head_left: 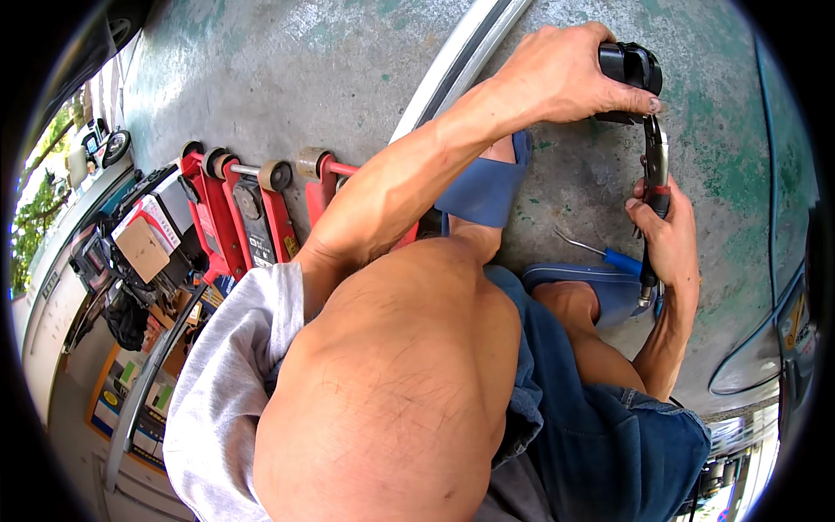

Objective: The person uses pliers and a screwdriver to repair a black plastic car door handle mechanism while sitting on the ground.

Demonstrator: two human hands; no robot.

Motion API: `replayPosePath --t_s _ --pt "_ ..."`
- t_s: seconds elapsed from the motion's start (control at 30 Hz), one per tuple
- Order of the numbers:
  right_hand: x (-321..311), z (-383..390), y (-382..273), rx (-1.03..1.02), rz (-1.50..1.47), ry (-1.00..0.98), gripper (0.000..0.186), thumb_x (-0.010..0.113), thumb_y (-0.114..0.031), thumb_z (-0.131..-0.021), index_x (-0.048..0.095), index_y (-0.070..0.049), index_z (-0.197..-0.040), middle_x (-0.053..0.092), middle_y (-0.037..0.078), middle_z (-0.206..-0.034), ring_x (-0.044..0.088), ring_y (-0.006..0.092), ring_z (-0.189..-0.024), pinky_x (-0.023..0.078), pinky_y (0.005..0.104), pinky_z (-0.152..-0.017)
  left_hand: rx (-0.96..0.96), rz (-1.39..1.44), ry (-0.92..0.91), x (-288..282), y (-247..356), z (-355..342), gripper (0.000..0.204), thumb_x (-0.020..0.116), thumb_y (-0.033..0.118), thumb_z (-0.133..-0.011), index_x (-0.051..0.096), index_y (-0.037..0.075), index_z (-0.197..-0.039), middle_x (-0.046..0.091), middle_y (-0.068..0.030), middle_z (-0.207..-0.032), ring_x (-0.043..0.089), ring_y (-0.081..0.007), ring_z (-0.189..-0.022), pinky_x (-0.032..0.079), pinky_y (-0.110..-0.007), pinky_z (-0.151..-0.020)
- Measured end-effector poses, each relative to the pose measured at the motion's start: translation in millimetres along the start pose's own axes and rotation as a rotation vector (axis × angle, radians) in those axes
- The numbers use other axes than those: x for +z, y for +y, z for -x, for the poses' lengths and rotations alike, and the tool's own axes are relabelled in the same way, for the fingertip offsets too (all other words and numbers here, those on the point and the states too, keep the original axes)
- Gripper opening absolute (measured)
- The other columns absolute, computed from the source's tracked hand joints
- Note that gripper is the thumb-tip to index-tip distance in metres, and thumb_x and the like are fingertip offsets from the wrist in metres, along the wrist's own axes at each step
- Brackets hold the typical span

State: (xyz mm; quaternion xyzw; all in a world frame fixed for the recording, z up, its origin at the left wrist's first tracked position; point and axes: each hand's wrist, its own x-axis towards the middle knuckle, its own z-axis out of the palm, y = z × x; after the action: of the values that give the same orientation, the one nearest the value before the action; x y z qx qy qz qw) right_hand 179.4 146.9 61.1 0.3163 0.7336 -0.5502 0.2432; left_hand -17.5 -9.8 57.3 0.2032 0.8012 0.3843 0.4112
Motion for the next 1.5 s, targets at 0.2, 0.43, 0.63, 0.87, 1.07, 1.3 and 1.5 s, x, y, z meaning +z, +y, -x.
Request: replayPosePath --t_s 0.2,0.43,0.63,0.87,1.07,1.3,1.5 --pt "-2 0 -3 0.018 0.059 -0.001 0.017 0.065 -0.012 -0.081 0.055 -0.003 -0.09 0.049 0.002 -0.069 0.045 0.0133 -0.063 0.038 0.0312 -0.06 0.034 0.016 0.001 3 -7 -2 0.077 0.075 0.057 -0.079 0.061 -0.006 -0.12 0.07 -0.0303 -0.106 0.069 -0.0408 -0.103 0.053 -0.044 -0.089" --pt "-1 -1 0 0.002 0.106 0.0 0.018 0.065 -0.012 -0.081 0.055 -0.003 -0.092 0.049 0.004 -0.07 0.046 0.0153 -0.066 0.04 0.0321 -0.063 -0.001 -0.003 -0.038 2 -9 -5 0.08 0.075 0.059 -0.078 0.06 -0.006 -0.122 0.069 -0.0301 -0.108 0.069 -0.0407 -0.104 0.053 -0.044 -0.09" --pt "1 -4 1 0.028 0.089 0.006 0.017 0.065 -0.011 -0.081 0.055 -0.003 -0.092 0.05 0.003 -0.07 0.046 0.0137 -0.066 0.041 0.0315 -0.063 0.007 0.002 -0.016 5 -10 -5 0.078 0.075 0.058 -0.078 0.061 -0.006 -0.122 0.07 -0.03 -0.107 0.069 -0.0408 -0.104 0.054 -0.044 -0.09" --pt "1 -9 20 -0.005 0.08 -0.016 0.016 0.065 -0.01 -0.081 0.057 -0.003 -0.093 0.049 0.002 -0.069 0.047 0.0124 -0.065 0.04 0.0308 -0.061 -0.055 -0.05 -0.037 7 -2 -7 0.071 0.075 0.055 -0.078 0.065 -0.007 -0.112 0.07 -0.031 -0.101 0.07 -0.0426 -0.1 0.054 -0.046 -0.086" --pt "1 -14 28 0.046 -0.077 -0.051 0.014 0.064 -0.008 -0.081 0.059 -0.004 -0.092 0.05 -0.002 -0.07 0.045 0.0086 -0.063 0.035 0.027 -0.058 -0.077 -0.058 -0.038 6 2 -8 0.074 0.075 0.055 -0.078 0.066 -0.009 -0.111 0.07 -0.0312 -0.101 0.07 -0.0423 -0.1 0.054 -0.047 -0.086" --pt "1 -18 27 0.02 -0.127 -0.065 0.013 0.064 -0.008 -0.081 0.059 -0.004 -0.092 0.049 -0.003 -0.072 0.045 0.0074 -0.065 0.035 0.0259 -0.059 -0.086 -0.01 -0.031 11 -8 -13 0.073 0.075 0.056 -0.078 0.067 -0.009 -0.11 0.07 -0.0308 -0.102 0.07 -0.0408 -0.1 0.053 -0.046 -0.087" --pt "0 -17 25 -0.002 -0.044 -0.039 0.013 0.064 -0.009 -0.081 0.058 -0.005 -0.092 0.049 -0.003 -0.071 0.045 0.0083 -0.065 0.036 0.0264 -0.06 -0.078 -0.015 -0.02 9 -9 -16 0.072 0.075 0.057 -0.077 0.068 -0.008 -0.108 0.071 -0.0303 -0.101 0.07 -0.0404 -0.1 0.053 -0.045 -0.086"
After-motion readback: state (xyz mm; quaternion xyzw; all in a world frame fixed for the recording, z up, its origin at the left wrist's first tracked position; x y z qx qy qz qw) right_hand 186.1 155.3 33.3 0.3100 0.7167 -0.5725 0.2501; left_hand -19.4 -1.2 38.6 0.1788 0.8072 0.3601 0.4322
